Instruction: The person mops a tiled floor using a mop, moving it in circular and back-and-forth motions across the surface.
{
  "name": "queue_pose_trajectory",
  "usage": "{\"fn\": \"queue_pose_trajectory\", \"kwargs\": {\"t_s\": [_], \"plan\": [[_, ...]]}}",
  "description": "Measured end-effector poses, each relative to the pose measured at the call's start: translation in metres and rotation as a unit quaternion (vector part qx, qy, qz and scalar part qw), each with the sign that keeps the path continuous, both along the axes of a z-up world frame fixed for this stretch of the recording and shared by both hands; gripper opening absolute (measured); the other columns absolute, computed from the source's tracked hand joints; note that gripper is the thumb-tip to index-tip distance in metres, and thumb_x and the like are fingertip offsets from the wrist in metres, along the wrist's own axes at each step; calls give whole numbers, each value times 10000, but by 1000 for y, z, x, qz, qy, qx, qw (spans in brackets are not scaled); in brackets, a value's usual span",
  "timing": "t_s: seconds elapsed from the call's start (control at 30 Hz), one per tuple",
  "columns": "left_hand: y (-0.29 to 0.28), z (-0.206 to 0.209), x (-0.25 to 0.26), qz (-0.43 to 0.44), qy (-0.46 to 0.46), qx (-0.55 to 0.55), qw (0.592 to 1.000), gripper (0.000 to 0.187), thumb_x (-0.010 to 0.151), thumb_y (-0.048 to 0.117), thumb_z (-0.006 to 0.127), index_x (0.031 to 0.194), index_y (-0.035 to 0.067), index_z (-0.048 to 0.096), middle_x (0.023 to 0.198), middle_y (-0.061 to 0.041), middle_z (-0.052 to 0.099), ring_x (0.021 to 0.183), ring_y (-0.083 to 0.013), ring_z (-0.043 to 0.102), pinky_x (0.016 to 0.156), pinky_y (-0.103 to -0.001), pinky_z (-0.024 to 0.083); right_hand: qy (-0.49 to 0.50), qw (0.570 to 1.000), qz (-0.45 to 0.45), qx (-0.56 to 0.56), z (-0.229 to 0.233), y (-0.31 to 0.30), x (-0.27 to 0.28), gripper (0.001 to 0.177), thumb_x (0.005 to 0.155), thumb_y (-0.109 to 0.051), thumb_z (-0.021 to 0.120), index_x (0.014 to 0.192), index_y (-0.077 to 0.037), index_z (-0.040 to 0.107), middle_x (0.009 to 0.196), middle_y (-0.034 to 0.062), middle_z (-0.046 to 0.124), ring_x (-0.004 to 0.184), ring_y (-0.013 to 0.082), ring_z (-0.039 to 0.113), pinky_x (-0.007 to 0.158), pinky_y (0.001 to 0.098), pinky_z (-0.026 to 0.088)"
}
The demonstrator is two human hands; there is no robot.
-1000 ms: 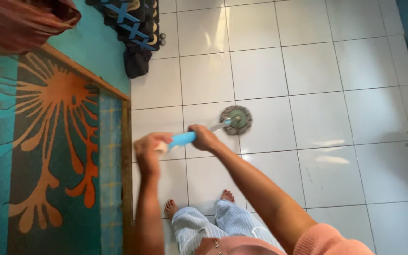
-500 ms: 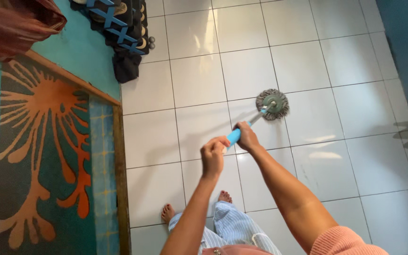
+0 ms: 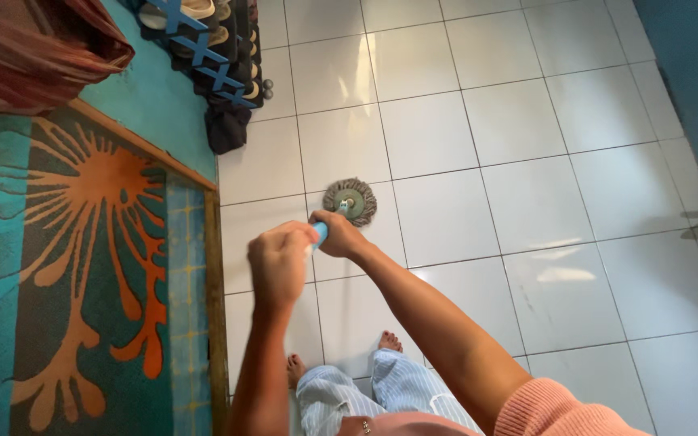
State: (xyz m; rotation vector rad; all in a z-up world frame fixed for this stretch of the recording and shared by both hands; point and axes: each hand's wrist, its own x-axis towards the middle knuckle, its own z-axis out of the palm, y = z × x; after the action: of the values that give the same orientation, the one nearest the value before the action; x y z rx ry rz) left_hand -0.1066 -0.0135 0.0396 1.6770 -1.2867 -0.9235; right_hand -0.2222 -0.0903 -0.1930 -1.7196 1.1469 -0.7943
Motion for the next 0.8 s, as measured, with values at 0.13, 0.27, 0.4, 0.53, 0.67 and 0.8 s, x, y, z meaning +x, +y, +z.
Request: {"fn": "queue_pose_trajectory", "kwargs": {"t_s": [0.13,0.27,0.4,0.53,0.67,0.8], "plan": [[-2,-13,18,-41,56,-21,997,255,790,113,529,770,-14,749,630,-92,625,582,-149,526,544,-301,403,69,997,6,19,7,1,-5,243,772,-167,759,980,-80,668,942,154,727,902,340,713,761,401,558],[-3,-40,9,-72,106,-52,990,282,790,120,490,744,-11,736,663,-48,677,612,-106,568,562,-254,439,122,992,-35,28,-9,14,-34,193,762,-167,745,931,-93,688,928,152,732,907,353,709,747,426,548],[-2,-78,-25,-103,158,-28,982,270,777,114,507,719,-27,730,642,-54,670,593,-109,560,541,-263,421,147,985,-79,-31,-44,30,-92,201,736,-145,756,910,-81,679,928,159,720,911,364,696,766,434,547],[4,-131,-77,-110,258,1,960,265,767,87,509,709,-38,736,653,-56,681,595,-102,558,547,-261,424,204,972,-111,-29,-83,49,-160,223,701,-125,761,902,-84,674,940,157,711,927,373,680,767,448,537],[28,-181,-121,-114,278,34,953,284,799,76,483,713,-31,733,665,-51,683,591,-100,548,540,-260,426,242,960,-137,-36,-126,82,-213,264,675,-96,761,922,-93,668,935,161,703,923,396,662,773,459,525],[61,-201,-118,-112,246,64,961,270,831,77,493,747,-12,733,702,-40,701,609,-96,545,548,-253,430,230,958,-167,-37,-158,112,-213,232,673,-47,734,887,-78,649,914,177,673,907,399,643,781,445,520]]}}
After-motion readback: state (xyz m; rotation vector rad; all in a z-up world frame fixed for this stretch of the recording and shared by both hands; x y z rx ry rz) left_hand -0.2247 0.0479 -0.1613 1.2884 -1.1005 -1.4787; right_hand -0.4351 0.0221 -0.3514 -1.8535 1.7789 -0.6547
